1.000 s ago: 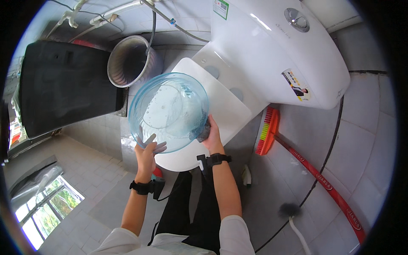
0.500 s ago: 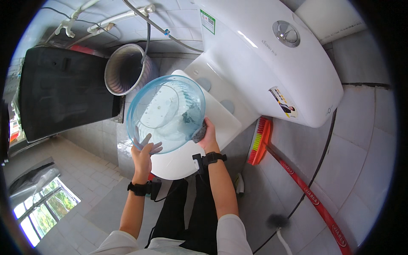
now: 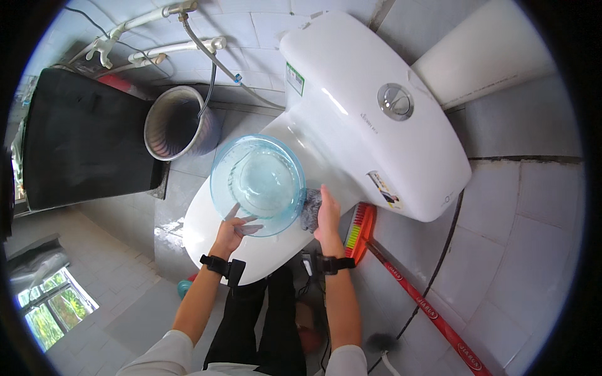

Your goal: The person is cleaning the toilet tank and seat using a sponge and water from a bowl.

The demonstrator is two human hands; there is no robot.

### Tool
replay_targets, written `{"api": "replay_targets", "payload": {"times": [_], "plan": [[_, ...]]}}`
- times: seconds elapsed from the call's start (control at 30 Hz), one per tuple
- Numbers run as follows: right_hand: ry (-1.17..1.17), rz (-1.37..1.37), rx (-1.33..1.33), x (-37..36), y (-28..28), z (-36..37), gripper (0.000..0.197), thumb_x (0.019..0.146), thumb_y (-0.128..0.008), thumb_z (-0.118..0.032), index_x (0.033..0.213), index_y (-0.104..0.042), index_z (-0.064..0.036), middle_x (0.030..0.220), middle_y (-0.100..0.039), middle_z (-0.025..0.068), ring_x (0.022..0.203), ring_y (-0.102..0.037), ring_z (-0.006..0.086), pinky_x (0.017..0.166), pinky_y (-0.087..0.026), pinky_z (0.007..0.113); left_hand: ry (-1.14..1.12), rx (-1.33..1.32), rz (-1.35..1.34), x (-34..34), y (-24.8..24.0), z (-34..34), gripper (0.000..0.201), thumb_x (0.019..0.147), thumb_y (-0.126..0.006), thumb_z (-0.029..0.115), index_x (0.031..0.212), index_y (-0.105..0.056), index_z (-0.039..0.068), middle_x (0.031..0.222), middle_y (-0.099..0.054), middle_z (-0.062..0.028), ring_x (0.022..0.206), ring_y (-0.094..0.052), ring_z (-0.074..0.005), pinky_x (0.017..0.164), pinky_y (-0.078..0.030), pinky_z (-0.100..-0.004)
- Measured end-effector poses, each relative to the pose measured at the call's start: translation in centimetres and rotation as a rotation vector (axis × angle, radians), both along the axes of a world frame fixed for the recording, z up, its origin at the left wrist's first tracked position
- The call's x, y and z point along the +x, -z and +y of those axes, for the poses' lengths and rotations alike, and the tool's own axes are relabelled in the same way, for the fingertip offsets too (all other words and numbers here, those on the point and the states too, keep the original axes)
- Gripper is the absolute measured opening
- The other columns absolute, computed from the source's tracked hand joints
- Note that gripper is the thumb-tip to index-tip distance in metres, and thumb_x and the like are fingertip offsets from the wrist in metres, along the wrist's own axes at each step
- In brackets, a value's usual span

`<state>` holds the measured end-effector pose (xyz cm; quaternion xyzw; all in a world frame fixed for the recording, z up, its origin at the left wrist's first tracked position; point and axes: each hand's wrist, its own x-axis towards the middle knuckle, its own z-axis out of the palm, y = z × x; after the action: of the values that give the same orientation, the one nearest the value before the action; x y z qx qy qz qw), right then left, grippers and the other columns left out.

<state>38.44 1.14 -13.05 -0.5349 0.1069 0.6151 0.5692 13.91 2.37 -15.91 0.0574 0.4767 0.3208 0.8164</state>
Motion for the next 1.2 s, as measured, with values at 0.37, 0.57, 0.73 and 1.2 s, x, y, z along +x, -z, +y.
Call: {"api": "replay_targets", "payload": {"times": [0.37, 0.57, 0.73, 1.2], "plan": [[0.130, -0.469, 0.224, 2.7, -19.6, 6.9, 0.033, 0.090, -0.045, -0.030, 0.087, -0.058, 0.0011, 0.078, -0.062, 0.0104, 0.060, -0.061, 0.0183, 0.053, -0.050, 0.027, 0.119, 0.035, 0.164, 0.2, 0.6, 1.3, 0.066, 0.082, -0.043, 0.005, 0.138, -0.008, 0.003, 0.115, -0.043, -0.0329, 0.081, -0.058, -0.0465, 0.070, -0.054, -0.0411], [0.191, -1.268, 0.340, 3.8, -24.2, 12.6, 0.029, 0.091, -0.044, -0.026, 0.093, -0.058, 0.0004, 0.086, -0.061, 0.0079, 0.077, -0.058, 0.0185, 0.070, -0.045, 0.027, -0.068, 0.138, 0.706, -4.2, 4.6, -1.2, 0.068, 0.084, -0.053, 0.039, 0.134, -0.026, 0.003, 0.120, -0.044, -0.0294, 0.099, -0.054, -0.0369, 0.084, -0.044, -0.0382], [-0.189, -2.060, 0.281, 6.9, -20.6, 14.2, 0.028, 0.089, -0.048, -0.022, 0.101, -0.057, 0.0017, 0.106, -0.056, 0.0176, 0.097, -0.052, 0.0316, 0.087, -0.040, 0.037, 0.759, 0.023, 1.371, -2.0, 2.1, -2.0, 0.110, 0.065, -0.073, 0.041, 0.138, 0.000, 0.004, 0.141, 0.001, -0.0265, 0.131, 0.000, -0.0414, 0.099, -0.013, -0.0596], [-0.398, -2.548, 0.157, 1.0, -15.9, 23.5, 0.034, 0.081, -0.053, -0.029, 0.109, -0.058, -0.0095, 0.110, -0.057, 0.0053, 0.103, -0.049, 0.0278, 0.082, -0.040, 0.040, 0.980, -0.247, 1.235, -2.7, 6.8, 0.0, 0.155, 0.037, -0.077, 0.065, 0.123, 0.038, 0.006, 0.128, 0.037, -0.0295, 0.122, 0.027, -0.0478, 0.099, 0.002, -0.0614]]}}
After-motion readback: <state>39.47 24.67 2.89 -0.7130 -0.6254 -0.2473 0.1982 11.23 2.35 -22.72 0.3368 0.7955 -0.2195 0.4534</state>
